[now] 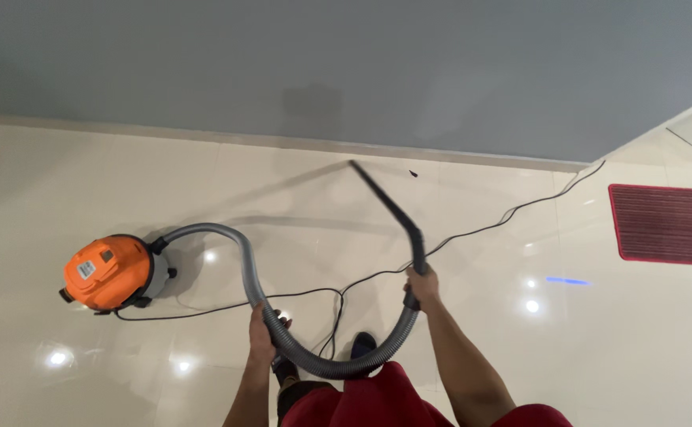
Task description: The person vacuums the floor along the baseboard and corners of a room using the crevice tool attachment of a vacuum cleaner.
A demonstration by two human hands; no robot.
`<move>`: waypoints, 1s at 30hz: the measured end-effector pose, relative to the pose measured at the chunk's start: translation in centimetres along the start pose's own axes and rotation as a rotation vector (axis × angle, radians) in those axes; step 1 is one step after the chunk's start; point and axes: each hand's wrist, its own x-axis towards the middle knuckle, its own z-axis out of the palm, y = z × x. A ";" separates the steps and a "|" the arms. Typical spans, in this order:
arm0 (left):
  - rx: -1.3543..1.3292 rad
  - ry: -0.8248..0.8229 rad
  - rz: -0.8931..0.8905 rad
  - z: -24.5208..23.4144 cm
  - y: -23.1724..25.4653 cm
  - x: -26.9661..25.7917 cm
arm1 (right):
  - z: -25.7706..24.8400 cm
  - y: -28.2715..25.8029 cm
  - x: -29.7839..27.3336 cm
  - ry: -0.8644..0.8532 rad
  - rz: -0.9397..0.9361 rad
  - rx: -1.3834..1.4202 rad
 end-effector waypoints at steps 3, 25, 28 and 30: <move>0.012 -0.060 0.018 0.6 -0.8 0.3 | 1.9 -1.0 -1.2 -0.076 -0.057 -0.366; 0.099 -0.140 0.012 -0.1 -2.1 -1.8 | -4.7 1.2 -7.5 0.209 0.022 -0.551; 0.128 -0.130 0.004 -0.8 -1.5 -2.0 | -1.9 1.2 -8.7 0.086 0.002 -0.605; 0.140 -0.132 0.004 -1.4 -0.9 -2.4 | -0.1 0.9 -9.5 0.007 -0.029 -0.654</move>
